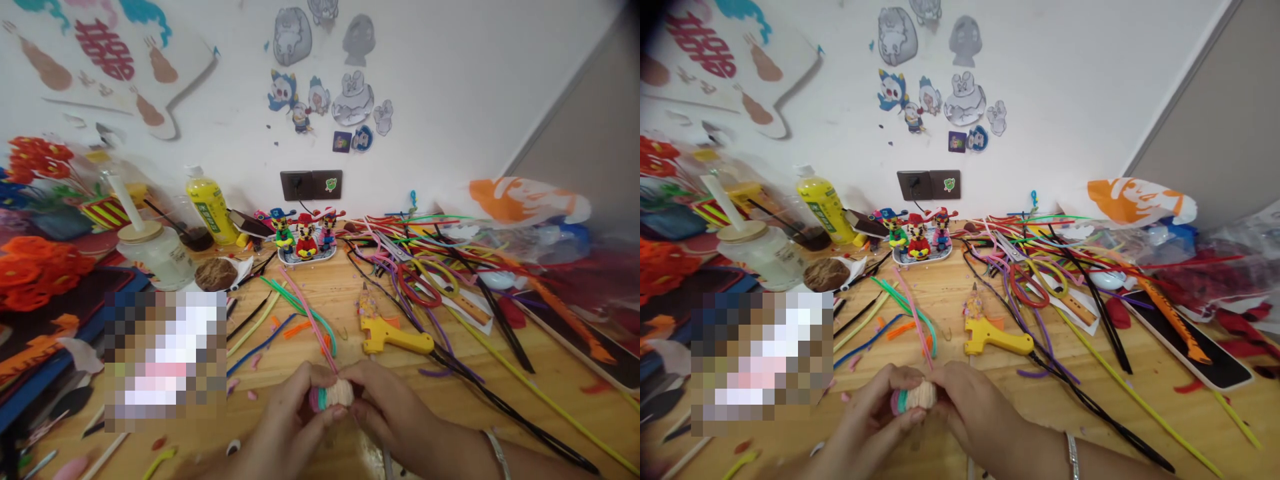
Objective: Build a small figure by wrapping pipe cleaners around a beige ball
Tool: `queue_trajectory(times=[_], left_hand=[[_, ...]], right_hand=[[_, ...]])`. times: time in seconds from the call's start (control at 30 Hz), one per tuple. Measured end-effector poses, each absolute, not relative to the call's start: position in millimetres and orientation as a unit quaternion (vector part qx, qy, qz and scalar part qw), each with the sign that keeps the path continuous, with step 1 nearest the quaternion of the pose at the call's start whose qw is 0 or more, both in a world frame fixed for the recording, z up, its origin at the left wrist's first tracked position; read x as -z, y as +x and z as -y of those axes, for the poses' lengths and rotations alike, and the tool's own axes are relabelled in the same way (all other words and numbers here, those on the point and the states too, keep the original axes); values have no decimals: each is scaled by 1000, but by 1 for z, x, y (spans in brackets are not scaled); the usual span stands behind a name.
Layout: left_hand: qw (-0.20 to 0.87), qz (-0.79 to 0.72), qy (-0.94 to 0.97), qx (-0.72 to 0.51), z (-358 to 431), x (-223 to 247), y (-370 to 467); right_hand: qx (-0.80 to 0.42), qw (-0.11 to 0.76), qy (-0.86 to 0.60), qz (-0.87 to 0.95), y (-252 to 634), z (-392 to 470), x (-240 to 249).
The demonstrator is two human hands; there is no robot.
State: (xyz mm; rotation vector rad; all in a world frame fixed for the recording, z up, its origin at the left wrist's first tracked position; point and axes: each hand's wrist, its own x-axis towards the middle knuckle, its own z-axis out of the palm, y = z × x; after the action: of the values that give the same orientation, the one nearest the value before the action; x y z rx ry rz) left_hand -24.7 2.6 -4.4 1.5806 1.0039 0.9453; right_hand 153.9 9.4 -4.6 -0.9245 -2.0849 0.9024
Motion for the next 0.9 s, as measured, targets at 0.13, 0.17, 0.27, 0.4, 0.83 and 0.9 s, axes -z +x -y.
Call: queue_trajectory(times=[0.13,0.17,0.27,0.4,0.83,0.9], left_hand=[[492,-408,653,-407,-3,1,-23],[487,-410,654,-409,-3,0,-23],[458,-417,666,-415,-4,-1,-23],[413,-410,703,-410,-3,2,-23],[301,-413,764,-394,3,4,-25],[326,-422,751,-390,2,3,-24]], right_hand=[[-396,368,-349,766,153,-10,4],[-413,377,-344,755,153,-10,4],[-460,387,-332,727,154,-11,5],[-520,398,-324,683,153,-12,11],[-544,411,-286,673,151,-10,11],[-538,412,-302,671,150,-9,12]])
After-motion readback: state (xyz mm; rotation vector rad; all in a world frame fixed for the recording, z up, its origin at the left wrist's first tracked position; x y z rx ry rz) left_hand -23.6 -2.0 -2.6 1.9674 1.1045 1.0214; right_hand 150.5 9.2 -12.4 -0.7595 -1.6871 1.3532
